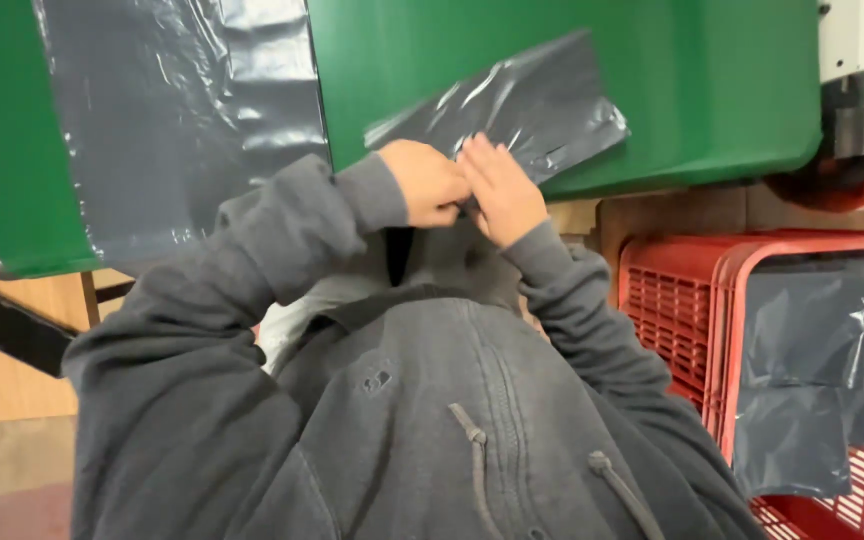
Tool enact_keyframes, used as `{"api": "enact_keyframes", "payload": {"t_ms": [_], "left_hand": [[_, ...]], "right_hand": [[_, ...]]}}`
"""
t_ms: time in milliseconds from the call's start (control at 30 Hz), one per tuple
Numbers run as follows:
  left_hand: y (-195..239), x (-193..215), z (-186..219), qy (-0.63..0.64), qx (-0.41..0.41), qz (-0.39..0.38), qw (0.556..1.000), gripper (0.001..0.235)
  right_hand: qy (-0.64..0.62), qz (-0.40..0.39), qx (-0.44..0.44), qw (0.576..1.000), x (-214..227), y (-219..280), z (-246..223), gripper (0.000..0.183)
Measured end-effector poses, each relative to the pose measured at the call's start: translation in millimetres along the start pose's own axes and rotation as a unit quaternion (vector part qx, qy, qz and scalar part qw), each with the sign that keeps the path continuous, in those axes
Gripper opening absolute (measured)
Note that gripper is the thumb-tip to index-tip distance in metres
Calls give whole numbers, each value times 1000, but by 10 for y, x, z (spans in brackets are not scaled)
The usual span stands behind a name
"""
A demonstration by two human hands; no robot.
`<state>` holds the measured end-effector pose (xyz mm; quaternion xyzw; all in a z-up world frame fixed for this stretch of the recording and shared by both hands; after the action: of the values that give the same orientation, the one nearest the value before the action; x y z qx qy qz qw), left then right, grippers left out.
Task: Folding plastic bags and stacking them in a red plastic crate.
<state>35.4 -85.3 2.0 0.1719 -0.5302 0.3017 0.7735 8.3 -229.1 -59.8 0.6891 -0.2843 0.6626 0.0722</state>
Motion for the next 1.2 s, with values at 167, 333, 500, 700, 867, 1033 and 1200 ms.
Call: {"api": "enact_keyframes", "payload": {"t_ms": [167,333,500,700,867,1033,1200], "left_hand": [[-783,-198,-592,313,246,-204,894,63],[-864,-684,-1207,476,409,-231,743,106],[-839,-325,-966,127,297,207,923,36],[-1009,-525,-968,51,430,155,888,36],[-961,-583,-951,-16,492,257,832,51],[581,183,-478,-53,403,353,843,53],[2564,348,-924,-80,493,334,800,69]], "right_hand": [[-235,104,-49,965,519,101,-8,41],[-363,276,-473,754,-151,1201,896,25],[-656,324,-472,492,-234,1084,1227,35],[-413,212,-540,702,283,818,1121,30],[-106,128,-465,869,478,859,1073,51],[19,148,-382,912,806,491,297,46],[-490,44,-434,755,-370,315,-554,11]]}}
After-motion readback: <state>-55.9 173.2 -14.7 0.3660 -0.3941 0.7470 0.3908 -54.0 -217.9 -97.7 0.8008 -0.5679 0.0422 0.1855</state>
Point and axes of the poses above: each hand's wrist, its own y-axis away from the middle knuckle, its own x-axis out of the back of the hand, z = x × y, the point moved 6 cm from there along -y, towards the middle knuckle, and after that the axes turned 14 degrees about x, right-handed, at the moved point
